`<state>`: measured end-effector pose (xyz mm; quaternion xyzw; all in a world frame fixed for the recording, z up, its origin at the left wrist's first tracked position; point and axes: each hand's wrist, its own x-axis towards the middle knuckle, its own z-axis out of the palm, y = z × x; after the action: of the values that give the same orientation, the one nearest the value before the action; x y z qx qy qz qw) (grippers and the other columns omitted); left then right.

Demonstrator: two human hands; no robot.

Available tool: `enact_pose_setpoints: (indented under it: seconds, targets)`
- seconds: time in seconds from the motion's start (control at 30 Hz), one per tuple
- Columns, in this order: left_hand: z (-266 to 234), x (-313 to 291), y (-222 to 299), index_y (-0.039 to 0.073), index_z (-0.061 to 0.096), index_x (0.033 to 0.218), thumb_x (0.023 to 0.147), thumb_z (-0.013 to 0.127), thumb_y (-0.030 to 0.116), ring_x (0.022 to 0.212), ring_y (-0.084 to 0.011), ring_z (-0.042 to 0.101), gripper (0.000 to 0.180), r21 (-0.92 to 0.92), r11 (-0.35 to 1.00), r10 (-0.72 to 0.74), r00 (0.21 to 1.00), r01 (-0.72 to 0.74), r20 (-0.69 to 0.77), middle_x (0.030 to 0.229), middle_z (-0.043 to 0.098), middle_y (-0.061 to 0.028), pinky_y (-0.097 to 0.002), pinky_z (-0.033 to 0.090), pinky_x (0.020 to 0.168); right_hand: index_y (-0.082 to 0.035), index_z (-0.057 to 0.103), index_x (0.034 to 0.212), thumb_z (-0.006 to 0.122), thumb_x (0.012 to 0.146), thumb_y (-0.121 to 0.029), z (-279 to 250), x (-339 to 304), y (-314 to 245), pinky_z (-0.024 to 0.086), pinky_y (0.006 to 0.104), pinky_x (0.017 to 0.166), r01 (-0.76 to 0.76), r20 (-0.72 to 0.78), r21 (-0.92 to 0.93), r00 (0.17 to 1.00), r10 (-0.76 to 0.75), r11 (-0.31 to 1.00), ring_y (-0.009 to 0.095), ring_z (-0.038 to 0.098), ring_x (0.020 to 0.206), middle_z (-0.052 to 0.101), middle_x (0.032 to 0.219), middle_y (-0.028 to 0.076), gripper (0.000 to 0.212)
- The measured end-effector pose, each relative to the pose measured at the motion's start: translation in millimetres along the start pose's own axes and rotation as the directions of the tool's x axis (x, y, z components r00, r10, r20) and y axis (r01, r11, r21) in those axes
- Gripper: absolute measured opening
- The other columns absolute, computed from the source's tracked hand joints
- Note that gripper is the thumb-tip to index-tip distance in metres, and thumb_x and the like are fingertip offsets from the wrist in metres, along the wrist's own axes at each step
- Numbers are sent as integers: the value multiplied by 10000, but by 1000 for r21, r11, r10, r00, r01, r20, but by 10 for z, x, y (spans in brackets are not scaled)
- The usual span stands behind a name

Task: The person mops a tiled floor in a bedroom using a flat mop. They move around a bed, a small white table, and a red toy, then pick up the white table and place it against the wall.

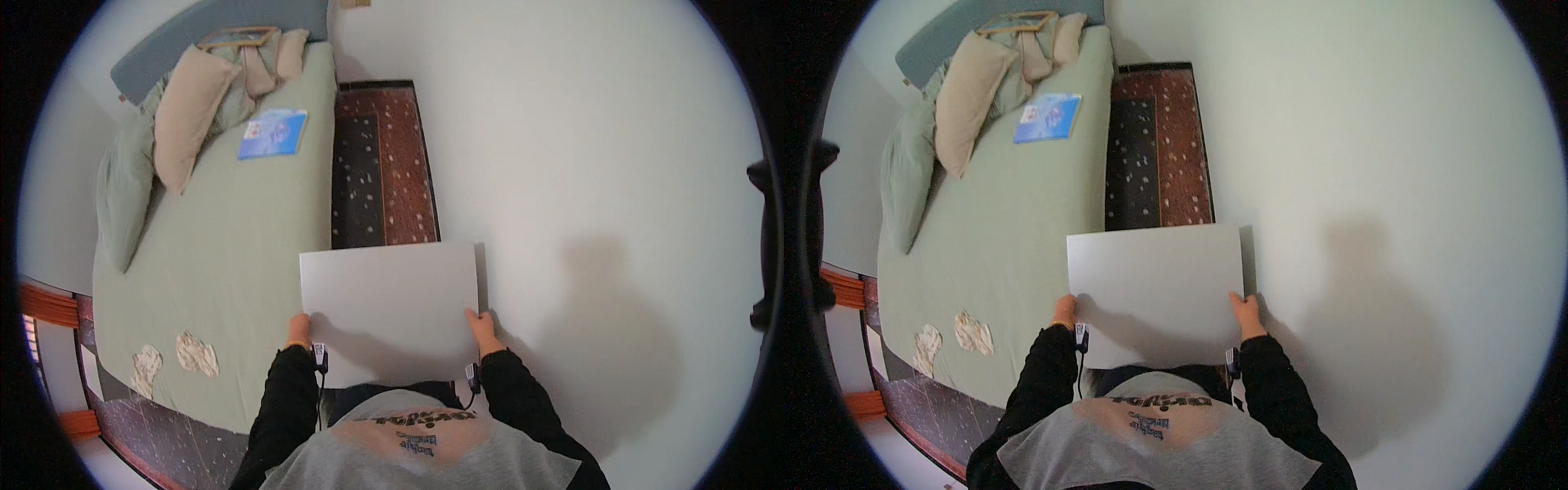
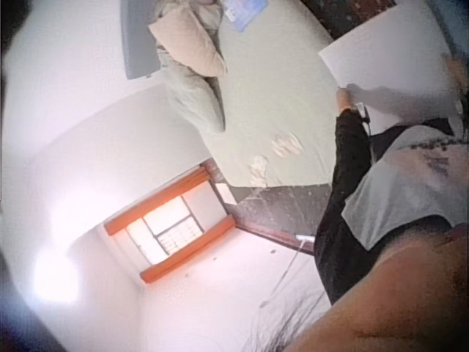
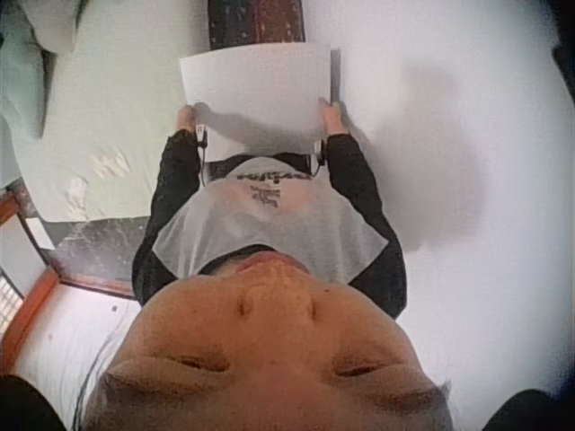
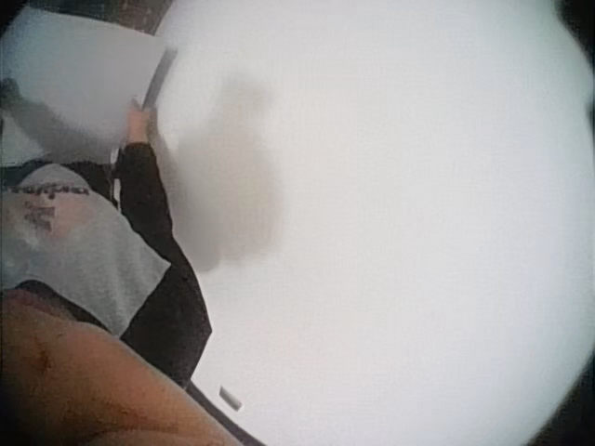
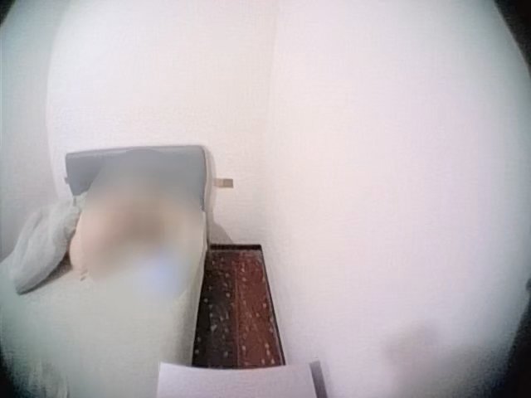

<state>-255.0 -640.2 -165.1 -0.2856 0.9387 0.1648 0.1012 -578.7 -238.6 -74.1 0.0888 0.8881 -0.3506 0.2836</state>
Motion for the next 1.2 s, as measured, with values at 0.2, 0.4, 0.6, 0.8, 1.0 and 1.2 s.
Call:
enact_pose_setpoints:
  seconds: [0.2, 0.4, 0.6, 0.8, 1.0, 1.2]
  targets:
    - [-747, 1318, 185, -28, 572, 1016, 718, 462, 94, 804, -262, 577, 340, -903, 65, -630, 719, 425, 293, 860, 608, -136, -349, 457, 726, 111, 431, 1137, 636, 733, -478, 158, 802, -772, 419, 393, 859, -22, 70, 120, 997, 13, 993, 337, 505, 1042, 494, 1136, 278, 743]
    - [-1348, 2299, 132, 15, 621, 952, 711, 500, 93, 857, -252, 592, 280, -190, 942, -276, 961, 276, 26, 868, 626, -132, -326, 459, 767, 95, 485, 1057, 641, 724, -480, 327, 1662, -1753, 433, 391, 799, 63, -20, 64, 998, -62, 996, 311, 537, 940, 547, 1027, 240, 682]
    - [-1066, 3899, -532, 52, 625, 796, 629, 566, 51, 830, -330, 583, 177, -154, 987, -71, 990, 52, -124, 849, 614, -159, -367, 478, 726, 85, 481, 1055, 640, 738, -456, 427, 2394, -3020, 430, 382, 786, 57, 43, -84, 998, -53, 995, 273, 527, 931, 542, 1021, 206, 647]
    - [-1190, 4958, -595, -74, 569, 984, 735, 451, 79, 745, -280, 582, 315, -841, 205, -494, 795, 501, 353, 882, 602, -170, -360, 463, 650, 78, 480, 1014, 658, 743, -399, 638, 3049, -3755, 440, 367, 730, 41, -12, 65, 999, -40, 997, 251, 518, 857, 537, 951, 190, 577]
    - [-2254, 6056, -88, -57, 583, 967, 730, 494, 110, 750, -249, 591, 303, -877, 68, -570, 740, 476, 357, 885, 614, -150, -350, 466, 652, 95, 453, 1104, 643, 762, -412, 640, 3942, -4587, 425, 400, 817, 2, -37, 60, 999, 1, 998, 329, 517, 984, 520, 1074, 253, 641]
    - [-2829, 7082, -118, -81, 556, 1033, 719, 476, 112, 877, -265, 583, 377, -862, 199, -629, 736, 466, 252, 949, 606, -186, -343, 462, 728, 98, 421, 1161, 622, 766, -447, 646, 4751, -5363, 407, 402, 856, 63, 49, 1, 997, -63, 998, 345, 486, 1052, 479, 1155, 264, 702]
